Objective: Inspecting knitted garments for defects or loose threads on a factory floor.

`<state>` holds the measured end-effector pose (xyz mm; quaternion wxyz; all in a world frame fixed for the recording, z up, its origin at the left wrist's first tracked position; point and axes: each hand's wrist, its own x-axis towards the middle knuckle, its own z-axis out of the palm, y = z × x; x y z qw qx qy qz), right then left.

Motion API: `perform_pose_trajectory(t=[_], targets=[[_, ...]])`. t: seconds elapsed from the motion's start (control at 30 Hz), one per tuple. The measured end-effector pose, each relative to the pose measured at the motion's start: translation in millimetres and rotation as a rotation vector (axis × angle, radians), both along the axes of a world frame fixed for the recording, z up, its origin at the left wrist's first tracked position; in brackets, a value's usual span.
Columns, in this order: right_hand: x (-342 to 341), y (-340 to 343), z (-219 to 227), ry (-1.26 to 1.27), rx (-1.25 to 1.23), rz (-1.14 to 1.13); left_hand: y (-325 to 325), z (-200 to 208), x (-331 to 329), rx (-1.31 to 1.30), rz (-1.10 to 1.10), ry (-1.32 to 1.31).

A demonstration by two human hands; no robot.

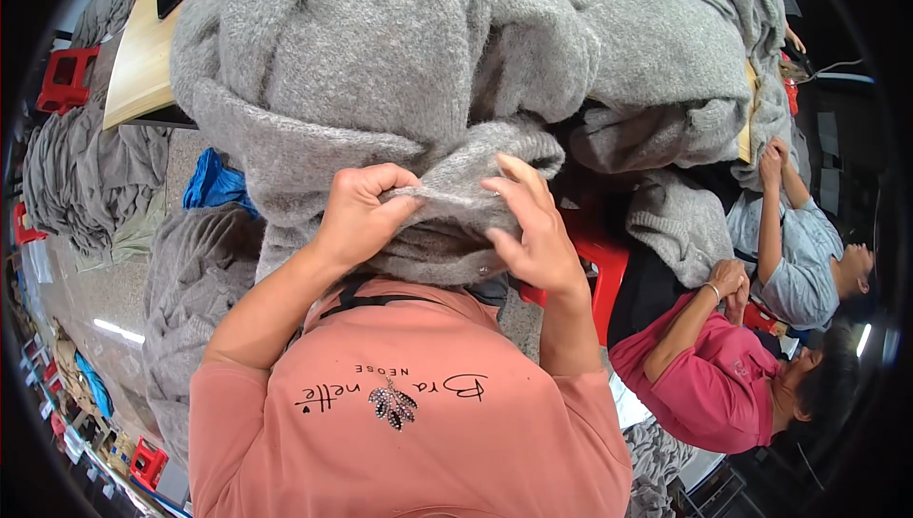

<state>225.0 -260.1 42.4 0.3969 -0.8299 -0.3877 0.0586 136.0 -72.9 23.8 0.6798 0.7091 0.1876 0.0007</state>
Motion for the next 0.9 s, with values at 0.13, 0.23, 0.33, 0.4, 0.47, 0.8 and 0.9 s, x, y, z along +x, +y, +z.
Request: perform_pose_trajectory(t=[0.13,0.23,0.33,0.4,0.47,0.8,0.9], targets=[[-3,22,0,0.013,0.103,0.182,-4,16,4,0.008,-0.107,-0.018],[-7,25,-6,0.076,0.133,0.208,-7,30,5,-0.15,-0.129,0.029],[-15,28,-3,0.275,0.284,0.144,-9,26,4,-0.131,-0.171,0.015],[-20,31,-6,0.134,0.337,0.145,-18,22,3,-0.207,-0.178,0.041],[-22,29,-10,0.155,0.333,0.118,-21,22,4,-0.289,-0.193,0.064],[-67,-45,-33,-0.032,0.096,-0.27,-3,31,25,-0.684,0.15,0.092],[-82,-33,-59,-0.008,0.003,-0.346,-8,32,26,-0.763,0.162,0.081]])
